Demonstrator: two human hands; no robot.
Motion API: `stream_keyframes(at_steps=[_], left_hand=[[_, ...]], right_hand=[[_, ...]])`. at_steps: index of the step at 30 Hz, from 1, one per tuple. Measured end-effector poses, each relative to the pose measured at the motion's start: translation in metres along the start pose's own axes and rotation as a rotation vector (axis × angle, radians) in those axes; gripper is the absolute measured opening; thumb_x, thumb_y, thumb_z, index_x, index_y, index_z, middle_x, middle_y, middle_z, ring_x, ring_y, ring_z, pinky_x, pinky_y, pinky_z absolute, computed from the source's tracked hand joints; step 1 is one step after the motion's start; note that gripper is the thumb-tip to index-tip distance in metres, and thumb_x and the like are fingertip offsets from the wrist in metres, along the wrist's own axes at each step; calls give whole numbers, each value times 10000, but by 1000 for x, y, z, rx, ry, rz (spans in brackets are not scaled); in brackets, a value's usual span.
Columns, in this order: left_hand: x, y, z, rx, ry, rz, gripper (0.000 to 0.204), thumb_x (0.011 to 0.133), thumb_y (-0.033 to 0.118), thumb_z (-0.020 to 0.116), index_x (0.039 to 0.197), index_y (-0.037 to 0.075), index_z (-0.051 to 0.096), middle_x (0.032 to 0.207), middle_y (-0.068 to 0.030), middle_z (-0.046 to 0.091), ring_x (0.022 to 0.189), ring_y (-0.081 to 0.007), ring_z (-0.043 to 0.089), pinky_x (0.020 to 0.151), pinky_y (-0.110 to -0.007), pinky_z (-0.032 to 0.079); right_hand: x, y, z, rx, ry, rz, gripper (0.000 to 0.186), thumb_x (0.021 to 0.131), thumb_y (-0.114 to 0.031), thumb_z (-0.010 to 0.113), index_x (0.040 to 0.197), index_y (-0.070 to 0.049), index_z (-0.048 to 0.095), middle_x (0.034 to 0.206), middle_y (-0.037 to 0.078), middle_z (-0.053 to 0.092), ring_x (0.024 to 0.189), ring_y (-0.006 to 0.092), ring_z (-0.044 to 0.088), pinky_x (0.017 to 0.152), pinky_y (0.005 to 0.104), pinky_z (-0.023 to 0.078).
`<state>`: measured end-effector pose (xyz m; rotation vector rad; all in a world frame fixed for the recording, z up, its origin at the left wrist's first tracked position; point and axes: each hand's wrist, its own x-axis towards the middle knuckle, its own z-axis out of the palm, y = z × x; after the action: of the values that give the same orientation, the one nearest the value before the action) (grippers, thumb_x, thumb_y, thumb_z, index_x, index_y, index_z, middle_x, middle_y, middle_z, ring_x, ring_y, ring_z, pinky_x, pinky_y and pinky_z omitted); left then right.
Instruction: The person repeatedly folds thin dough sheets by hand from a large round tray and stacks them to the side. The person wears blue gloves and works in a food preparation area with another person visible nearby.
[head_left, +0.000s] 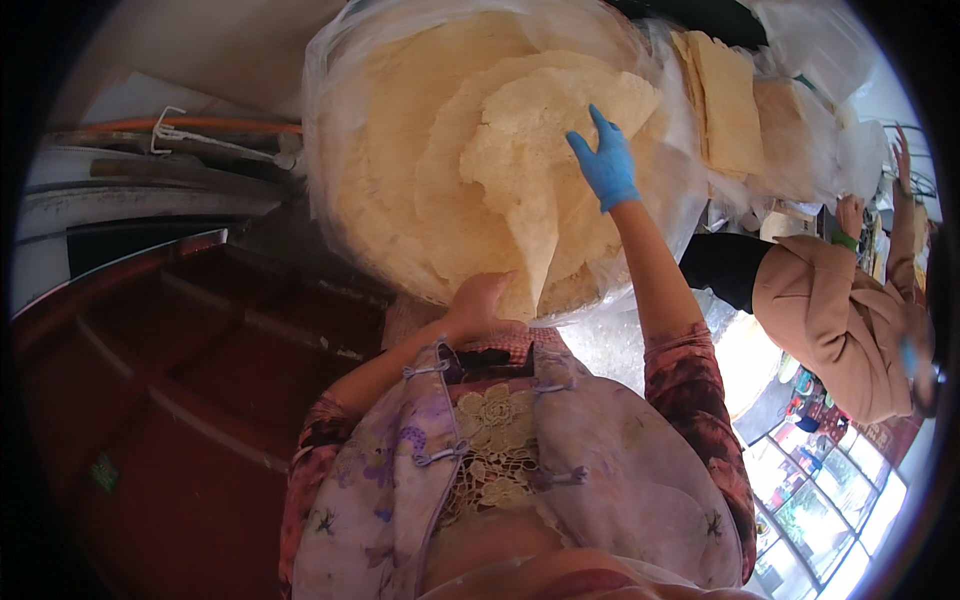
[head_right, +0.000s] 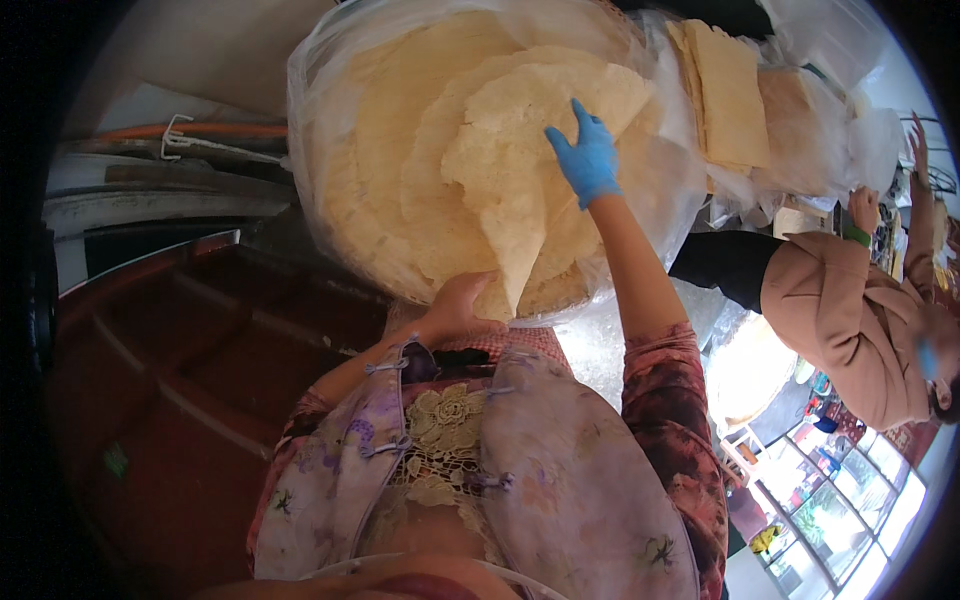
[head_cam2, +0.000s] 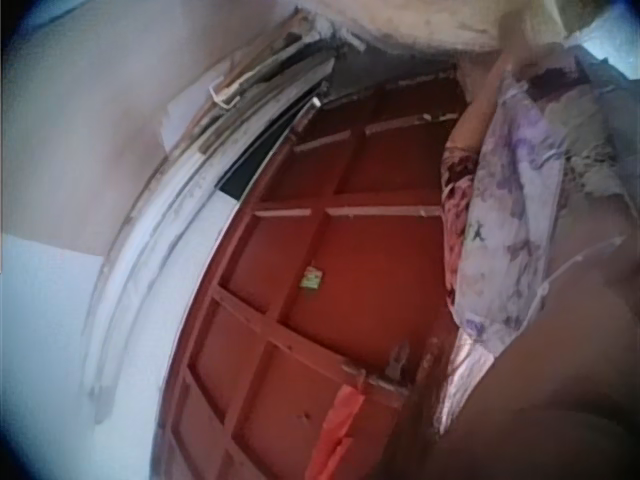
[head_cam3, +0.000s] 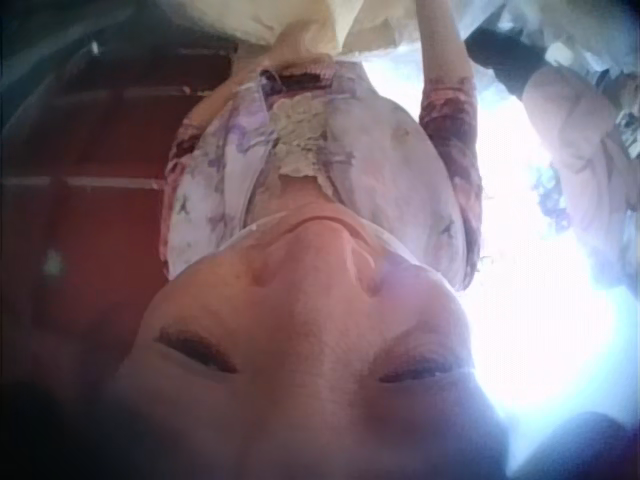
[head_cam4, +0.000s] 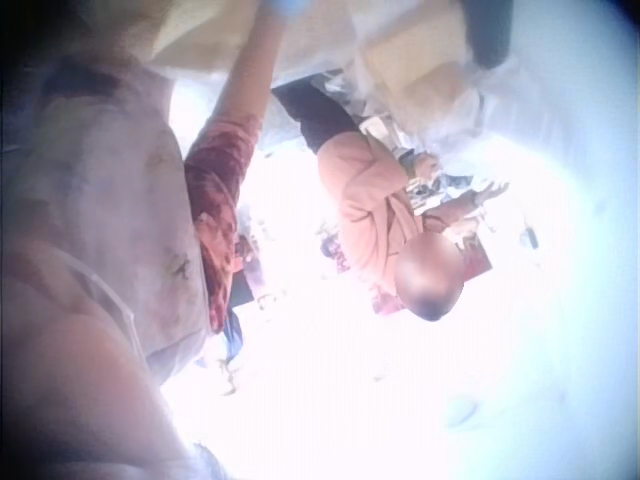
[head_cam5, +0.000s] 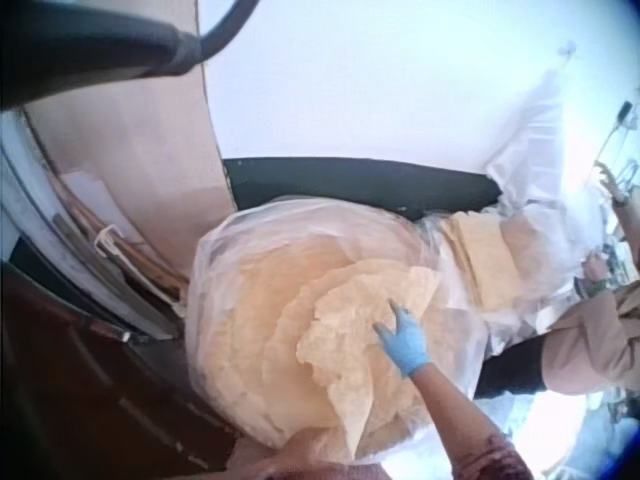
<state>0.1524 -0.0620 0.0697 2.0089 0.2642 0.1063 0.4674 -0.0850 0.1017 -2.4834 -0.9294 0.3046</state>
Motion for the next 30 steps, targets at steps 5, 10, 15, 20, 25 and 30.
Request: stream_keyframes(at_steps=[5,10,15,20,25,30], left_hand=[[-13,-3,6,120,-53,-74,330,670,227,698,933,39,633,863,-152,624,823,-359,586,780,-416,461],[-20,-4,5,239,140,241,180,638,161,665,747,27,615,729,-125,593,730,-308,581,700,-421,460],[-22,12,-23,165,85,111,177,679,129,677,821,34,631,812,-134,619,806,-323,597,754,-421,464],[-7,47,-51,148,51,40,154,686,118,701,775,29,611,803,-140,615,788,-324,594,682,-398,475],[12,72,-57,171,282,271,187,693,90,708,846,34,615,916,-128,632,830,-315,616,709,-377,498],[22,52,-39,157,235,462,281,743,157,674,1001,59,618,1161,-126,573,1055,-348,546,885,-449,435]], right_hand=[[13,65,21,-493,180,-339,691,786,-463,620,1385,-229,367,1396,143,356,1243,370,342,1036,471,263],[27,80,41,-460,-141,-248,749,777,-483,627,1405,-211,322,1429,153,312,1287,374,300,1062,493,212],[-46,46,2,-27,-390,-695,831,725,-459,684,1398,-128,326,1393,170,365,1261,385,345,1065,490,229],[-121,6,34,55,-479,-732,642,763,-228,667,1342,-92,424,1312,157,466,1208,334,437,1035,430,318],[-140,8,71,552,-473,-451,433,823,-105,584,1251,-85,522,1204,121,556,1078,269,539,922,362,426],[-127,27,69,1011,-427,342,322,902,-163,532,1185,-10,550,1096,91,611,979,206,581,830,310,480]])
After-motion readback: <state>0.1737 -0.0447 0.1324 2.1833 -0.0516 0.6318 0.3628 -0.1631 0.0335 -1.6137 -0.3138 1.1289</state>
